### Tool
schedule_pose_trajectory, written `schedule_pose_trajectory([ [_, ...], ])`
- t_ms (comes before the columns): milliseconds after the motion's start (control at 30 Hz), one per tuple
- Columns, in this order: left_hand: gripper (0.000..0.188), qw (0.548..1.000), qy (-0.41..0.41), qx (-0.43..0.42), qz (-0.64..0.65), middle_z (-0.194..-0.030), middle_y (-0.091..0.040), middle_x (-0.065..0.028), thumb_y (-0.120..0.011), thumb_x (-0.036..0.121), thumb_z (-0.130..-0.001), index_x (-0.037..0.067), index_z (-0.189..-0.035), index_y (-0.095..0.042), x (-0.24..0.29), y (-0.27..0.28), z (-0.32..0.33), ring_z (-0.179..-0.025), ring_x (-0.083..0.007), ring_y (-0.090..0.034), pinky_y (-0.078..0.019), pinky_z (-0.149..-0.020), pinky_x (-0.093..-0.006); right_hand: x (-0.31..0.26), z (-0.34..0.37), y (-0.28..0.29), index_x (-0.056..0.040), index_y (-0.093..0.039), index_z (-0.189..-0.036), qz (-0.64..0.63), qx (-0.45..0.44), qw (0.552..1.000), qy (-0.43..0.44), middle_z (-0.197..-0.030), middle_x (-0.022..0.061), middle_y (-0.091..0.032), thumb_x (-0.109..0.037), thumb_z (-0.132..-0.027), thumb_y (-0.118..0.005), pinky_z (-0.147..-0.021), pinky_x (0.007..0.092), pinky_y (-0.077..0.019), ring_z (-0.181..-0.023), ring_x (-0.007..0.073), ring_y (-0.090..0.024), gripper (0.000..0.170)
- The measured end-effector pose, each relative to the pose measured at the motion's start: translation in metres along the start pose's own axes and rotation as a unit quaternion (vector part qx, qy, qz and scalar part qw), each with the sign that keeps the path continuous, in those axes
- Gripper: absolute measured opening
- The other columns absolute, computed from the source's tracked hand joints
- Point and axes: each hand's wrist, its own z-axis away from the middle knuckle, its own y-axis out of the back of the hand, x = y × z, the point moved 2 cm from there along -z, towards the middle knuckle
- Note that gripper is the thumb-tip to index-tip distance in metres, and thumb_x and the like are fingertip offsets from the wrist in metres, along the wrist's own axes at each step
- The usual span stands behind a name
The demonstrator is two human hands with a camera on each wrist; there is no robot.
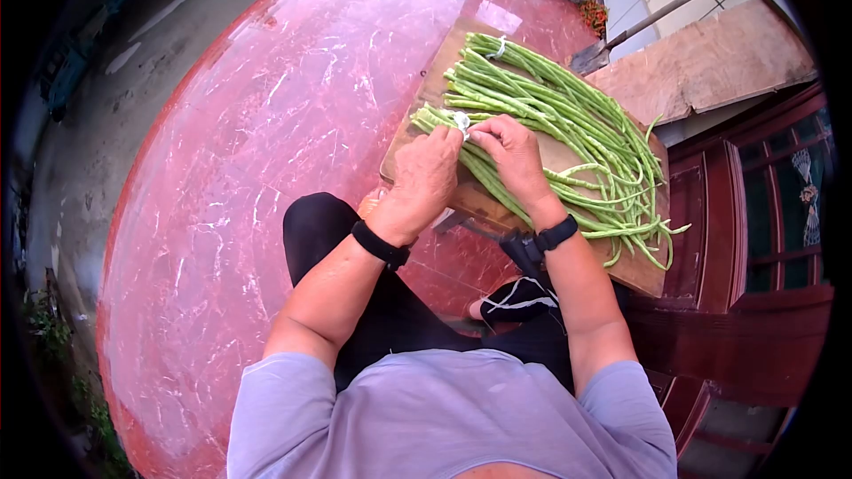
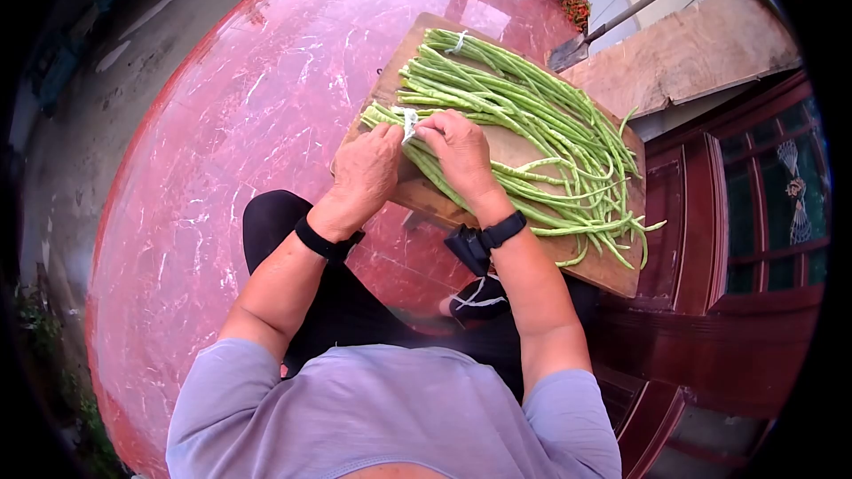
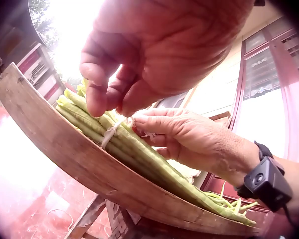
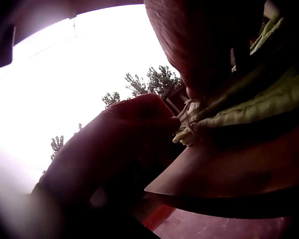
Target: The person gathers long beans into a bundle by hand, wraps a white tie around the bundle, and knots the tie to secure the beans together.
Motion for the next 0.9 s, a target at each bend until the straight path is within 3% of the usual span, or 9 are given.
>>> schedule_pose_trajectory([
  [433, 0.013, 0.991, -0.049, -0.108, 0.063, -0.09, -0.062, -0.0094, -0.054, 0.005, -0.085, 0.007, -0.097, -0.056, -0.019, -0.006, 0.007, -0.083, -0.0313, -0.066, -0.0527, -0.065, -0.0422, 0.019, -0.01, -0.005, -0.0079, -0.07, -0.086, 0.024, -0.032, 0.998, -0.055, -0.086, 0.0091, -0.066, -0.022, -0.085, -0.067, -0.069, 0.0356, -0.0487, -0.079, 0.025, -0.064, 0.015],
  [567, 0.012, 0.985, 0.008, -0.116, 0.125, -0.09, -0.063, -0.0124, -0.057, 0.015, -0.087, 0.005, -0.093, -0.06, -0.026, -0.01, 0.006, -0.084, -0.0343, -0.064, -0.051, -0.069, -0.0448, 0.011, -0.002, 0.005, -0.011, -0.066, -0.106, 0.164, -0.004, 0.986, 0.035, -0.098, 0.0085, -0.066, -0.025, -0.088, -0.065, -0.083, 0.0396, -0.0458, -0.091, 0.027, -0.063, 0.022],
  [600, 0.014, 0.983, 0.027, -0.119, 0.14, -0.09, -0.063, -0.0132, -0.058, 0.017, -0.087, 0.005, -0.092, -0.061, -0.028, -0.009, 0.006, -0.084, -0.0349, -0.064, -0.0505, -0.07, -0.0455, 0.007, 0.002, 0.011, -0.0134, -0.056, -0.127, 0.197, -0.037, 0.98, -0.019, -0.116, 0.0114, -0.062, -0.031, -0.087, -0.067, -0.095, 0.0435, -0.0391, -0.108, 0.0294, -0.057, 0.045],
  [700, 0.019, 0.973, 0.07, -0.143, 0.166, -0.088, -0.064, -0.0152, -0.06, 0.023, -0.086, 0.004, -0.087, -0.062, -0.029, 0.001, 0.006, -0.086, -0.0357, -0.064, -0.0493, -0.072, -0.046, -0.024, 0.036, 0.024, -0.0133, -0.045, -0.14, 0.258, -0.032, 0.961, 0.09, -0.127, 0.015, -0.056, -0.035, -0.083, -0.071, -0.103, 0.0426, -0.0369, -0.119, 0.0323, -0.052, 0.067],
  [733, 0.018, 0.977, 0.066, -0.128, 0.158, -0.087, -0.064, -0.0155, -0.06, 0.023, -0.087, 0.004, -0.088, -0.062, -0.029, -0.001, 0.007, -0.085, -0.0359, -0.064, -0.0493, -0.071, -0.046, -0.024, 0.047, 0.027, -0.0148, -0.036, -0.147, 0.292, -0.101, 0.947, 0.087, -0.135, 0.0163, -0.05, -0.039, -0.078, -0.073, -0.11, 0.0443, -0.0276, -0.127, 0.0334, -0.045, 0.082],
  [800, 0.018, 0.983, 0.051, -0.099, 0.145, -0.084, -0.066, -0.0161, -0.06, 0.022, -0.087, 0.004, -0.089, -0.063, -0.028, -0.008, 0.008, -0.085, -0.0363, -0.064, -0.0492, -0.071, -0.046, -0.01, 0.06, 0.034, -0.0158, -0.038, -0.146, 0.299, -0.112, 0.944, 0.082, -0.134, 0.0152, -0.051, -0.042, -0.077, -0.073, -0.108, 0.0455, -0.0284, -0.126, 0.0317, -0.046, 0.081],
  [900, 0.022, 0.972, 0.063, -0.189, 0.126, -0.078, -0.066, -0.0163, -0.061, 0.023, -0.086, 0.002, -0.09, -0.064, -0.022, -0.006, 0.006, -0.076, -0.0356, -0.064, -0.0496, -0.069, -0.0447, 0.008, 0.063, 0.047, -0.0147, -0.043, -0.141, 0.296, -0.114, 0.946, 0.074, -0.126, 0.015, -0.055, -0.037, -0.076, -0.071, -0.101, 0.0458, -0.0358, -0.117, 0.0324, -0.051, 0.075],
])
